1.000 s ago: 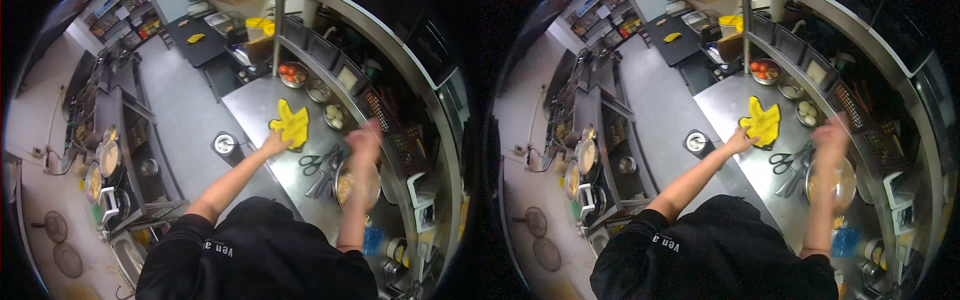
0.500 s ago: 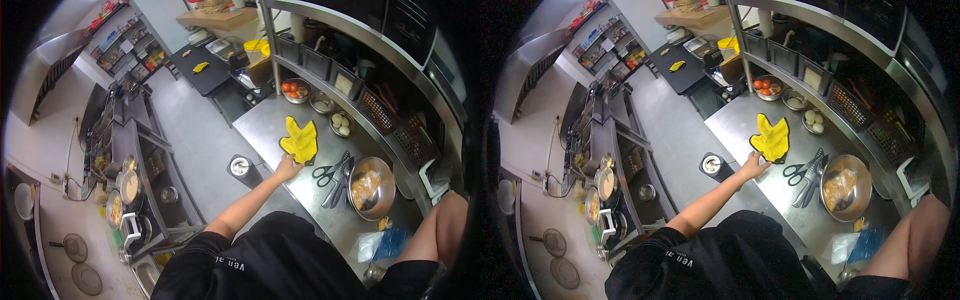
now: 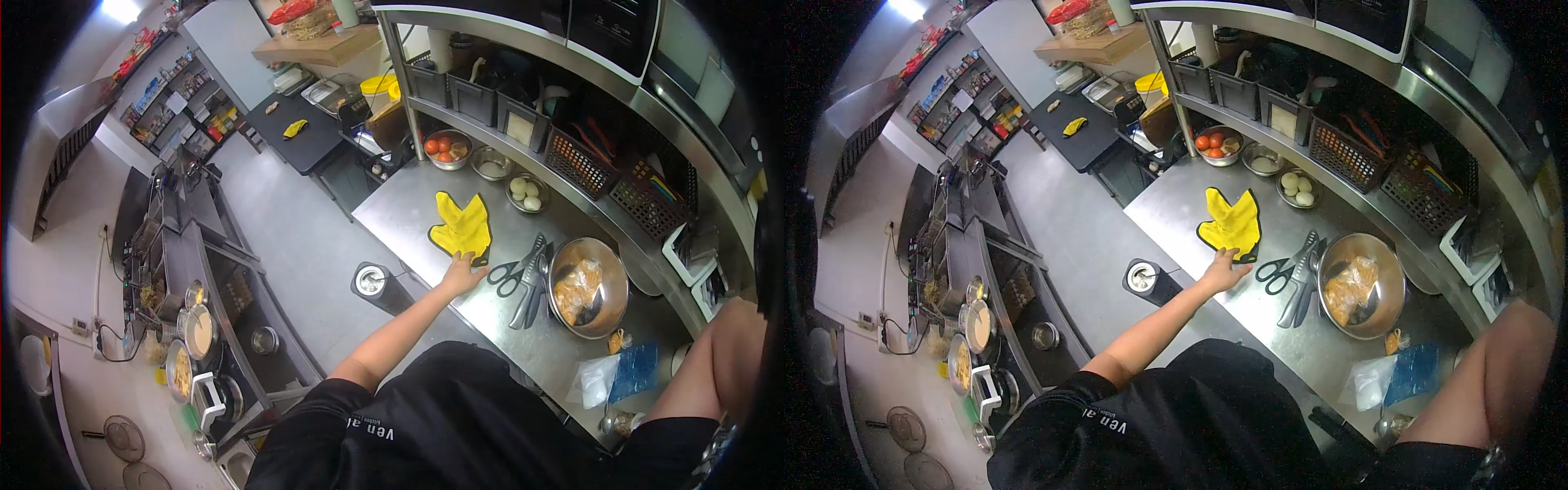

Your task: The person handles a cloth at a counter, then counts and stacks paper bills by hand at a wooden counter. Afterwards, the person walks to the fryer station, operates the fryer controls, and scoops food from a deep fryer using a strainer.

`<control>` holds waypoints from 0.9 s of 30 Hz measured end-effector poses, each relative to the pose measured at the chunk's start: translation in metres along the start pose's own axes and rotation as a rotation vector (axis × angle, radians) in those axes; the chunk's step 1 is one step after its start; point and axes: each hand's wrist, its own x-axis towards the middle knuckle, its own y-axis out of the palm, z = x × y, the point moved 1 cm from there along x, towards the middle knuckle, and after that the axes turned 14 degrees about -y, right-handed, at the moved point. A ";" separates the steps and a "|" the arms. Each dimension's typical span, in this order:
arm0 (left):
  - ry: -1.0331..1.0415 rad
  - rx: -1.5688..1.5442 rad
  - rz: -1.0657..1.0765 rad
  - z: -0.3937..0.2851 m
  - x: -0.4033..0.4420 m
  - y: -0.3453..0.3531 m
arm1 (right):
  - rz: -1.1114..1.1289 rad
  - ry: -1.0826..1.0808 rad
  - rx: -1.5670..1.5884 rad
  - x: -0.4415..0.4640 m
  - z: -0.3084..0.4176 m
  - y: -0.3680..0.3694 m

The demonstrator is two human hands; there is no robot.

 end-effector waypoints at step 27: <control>0.272 0.544 -0.108 0.056 0.100 -0.005 | 1.407 1.893 0.861 -0.357 0.280 0.031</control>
